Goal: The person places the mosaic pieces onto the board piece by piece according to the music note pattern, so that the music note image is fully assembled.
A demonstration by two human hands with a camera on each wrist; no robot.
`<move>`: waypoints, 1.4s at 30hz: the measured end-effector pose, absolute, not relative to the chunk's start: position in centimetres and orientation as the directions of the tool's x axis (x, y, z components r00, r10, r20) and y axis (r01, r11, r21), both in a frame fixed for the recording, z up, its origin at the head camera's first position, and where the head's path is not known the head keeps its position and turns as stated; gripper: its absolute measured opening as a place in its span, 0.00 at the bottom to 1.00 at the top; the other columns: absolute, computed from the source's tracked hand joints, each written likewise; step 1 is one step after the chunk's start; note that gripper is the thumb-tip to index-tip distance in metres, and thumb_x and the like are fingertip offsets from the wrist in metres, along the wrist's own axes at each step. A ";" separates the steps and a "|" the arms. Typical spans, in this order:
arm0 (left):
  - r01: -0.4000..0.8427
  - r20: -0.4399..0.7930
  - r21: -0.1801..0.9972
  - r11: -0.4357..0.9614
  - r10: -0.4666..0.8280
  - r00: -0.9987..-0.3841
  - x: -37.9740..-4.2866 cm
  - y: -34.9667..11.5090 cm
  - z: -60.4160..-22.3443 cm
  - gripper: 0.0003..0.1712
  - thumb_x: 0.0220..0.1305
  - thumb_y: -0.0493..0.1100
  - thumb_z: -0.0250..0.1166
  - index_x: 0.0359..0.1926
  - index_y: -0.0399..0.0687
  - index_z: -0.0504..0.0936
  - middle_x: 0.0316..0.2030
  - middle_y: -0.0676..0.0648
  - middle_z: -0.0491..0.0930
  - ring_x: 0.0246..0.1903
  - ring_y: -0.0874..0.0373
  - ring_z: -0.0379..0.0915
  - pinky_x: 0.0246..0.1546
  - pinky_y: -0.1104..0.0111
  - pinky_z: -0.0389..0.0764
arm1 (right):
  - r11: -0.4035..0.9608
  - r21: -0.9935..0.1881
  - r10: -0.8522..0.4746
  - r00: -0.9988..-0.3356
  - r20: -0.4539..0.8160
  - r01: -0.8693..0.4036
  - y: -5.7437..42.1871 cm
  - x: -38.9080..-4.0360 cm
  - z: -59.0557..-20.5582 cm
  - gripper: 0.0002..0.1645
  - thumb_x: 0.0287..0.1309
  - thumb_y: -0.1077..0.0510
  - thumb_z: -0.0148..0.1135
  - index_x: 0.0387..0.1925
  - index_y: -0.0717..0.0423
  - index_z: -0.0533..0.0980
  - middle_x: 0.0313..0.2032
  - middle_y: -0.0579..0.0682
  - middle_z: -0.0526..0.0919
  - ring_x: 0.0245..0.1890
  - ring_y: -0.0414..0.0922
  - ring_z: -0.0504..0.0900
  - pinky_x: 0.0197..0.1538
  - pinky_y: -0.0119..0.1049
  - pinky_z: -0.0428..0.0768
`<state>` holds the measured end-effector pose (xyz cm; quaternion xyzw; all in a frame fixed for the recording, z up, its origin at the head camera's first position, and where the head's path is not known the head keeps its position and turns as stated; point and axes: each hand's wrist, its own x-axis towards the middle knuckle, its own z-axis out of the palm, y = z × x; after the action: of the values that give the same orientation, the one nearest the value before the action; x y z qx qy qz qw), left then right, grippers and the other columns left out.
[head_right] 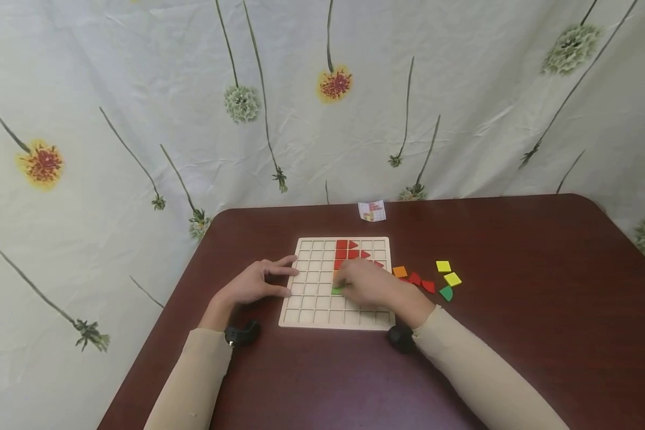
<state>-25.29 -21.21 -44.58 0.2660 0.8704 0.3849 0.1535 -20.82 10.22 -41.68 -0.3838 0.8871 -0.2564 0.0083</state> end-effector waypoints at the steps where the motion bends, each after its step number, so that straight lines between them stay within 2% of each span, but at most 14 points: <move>1: 0.345 -0.063 0.751 0.563 0.581 -0.812 -25.3 -21.2 -44.6 0.29 0.59 0.44 0.78 0.63 0.53 0.85 0.77 0.50 0.65 0.79 0.48 0.54 0.75 0.48 0.64 | 0.571 -0.464 -0.682 -0.706 0.190 -0.677 10.4 -20.8 -41.7 0.11 0.59 0.67 0.65 0.40 0.54 0.88 0.41 0.47 0.88 0.43 0.45 0.85 0.51 0.43 0.83; 11: 0.331 -0.071 0.758 0.563 0.575 -0.815 -25.2 -21.2 -44.5 0.29 0.59 0.44 0.78 0.62 0.52 0.85 0.77 0.50 0.65 0.80 0.49 0.53 0.75 0.48 0.64 | 0.628 -0.500 -0.606 -0.778 0.166 -0.596 13.1 -19.6 -40.8 0.09 0.64 0.63 0.67 0.44 0.53 0.87 0.48 0.47 0.88 0.50 0.47 0.85 0.54 0.47 0.82; 19: 0.327 -0.069 0.763 0.557 0.575 -0.816 -25.1 -21.3 -44.6 0.29 0.59 0.44 0.78 0.63 0.51 0.85 0.77 0.50 0.65 0.80 0.48 0.53 0.75 0.48 0.64 | 0.689 -0.503 -0.539 -0.833 0.126 -0.522 15.8 -18.6 -40.6 0.10 0.63 0.62 0.69 0.46 0.52 0.86 0.47 0.46 0.87 0.39 0.44 0.79 0.44 0.38 0.78; 21: 0.325 -0.070 0.764 0.557 0.572 -0.817 -25.1 -21.3 -44.6 0.29 0.59 0.44 0.78 0.62 0.52 0.85 0.77 0.50 0.65 0.80 0.48 0.53 0.75 0.48 0.64 | 0.698 -0.493 -0.526 -0.839 0.140 -0.520 16.5 -18.5 -40.7 0.11 0.62 0.62 0.70 0.46 0.52 0.86 0.47 0.46 0.87 0.38 0.44 0.78 0.42 0.37 0.76; 27: 0.334 -0.067 0.754 0.566 0.571 -0.818 -25.3 -21.4 -44.5 0.29 0.58 0.45 0.78 0.62 0.53 0.85 0.77 0.50 0.65 0.80 0.48 0.53 0.75 0.47 0.64 | 0.710 -0.461 -0.504 -0.842 0.193 -0.532 18.5 -18.3 -41.0 0.11 0.60 0.64 0.72 0.45 0.55 0.86 0.44 0.47 0.88 0.40 0.45 0.81 0.45 0.42 0.82; 31: 0.339 -0.063 0.754 0.562 0.575 -0.815 -25.3 -21.5 -44.5 0.29 0.59 0.45 0.78 0.62 0.53 0.85 0.77 0.50 0.65 0.79 0.47 0.53 0.75 0.47 0.64 | 0.726 -0.452 -0.488 -0.851 0.191 -0.518 19.7 -18.0 -41.0 0.12 0.59 0.64 0.72 0.46 0.55 0.86 0.44 0.47 0.88 0.39 0.45 0.81 0.44 0.41 0.81; 37: 0.338 -0.068 0.756 0.561 0.581 -0.811 -25.3 -21.3 -44.6 0.29 0.58 0.44 0.78 0.63 0.52 0.85 0.77 0.50 0.65 0.80 0.48 0.53 0.76 0.48 0.63 | 0.752 -0.418 -0.478 -0.858 0.187 -0.510 21.5 -17.1 -41.1 0.13 0.58 0.64 0.74 0.45 0.52 0.86 0.44 0.44 0.88 0.44 0.45 0.83 0.50 0.48 0.82; 42: 0.343 -0.069 0.748 0.568 0.581 -0.811 -25.4 -21.2 -44.7 0.30 0.58 0.44 0.78 0.62 0.53 0.85 0.77 0.50 0.65 0.80 0.49 0.53 0.76 0.48 0.63 | 0.764 -0.417 -0.473 -0.867 0.156 -0.492 22.7 -16.0 -41.1 0.13 0.57 0.62 0.75 0.45 0.50 0.86 0.44 0.42 0.87 0.43 0.44 0.82 0.48 0.45 0.82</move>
<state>-25.36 -21.20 -44.65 0.2649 0.8716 0.3821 0.1556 -16.00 22.67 -41.14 -0.2571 0.9389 -0.2279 -0.0209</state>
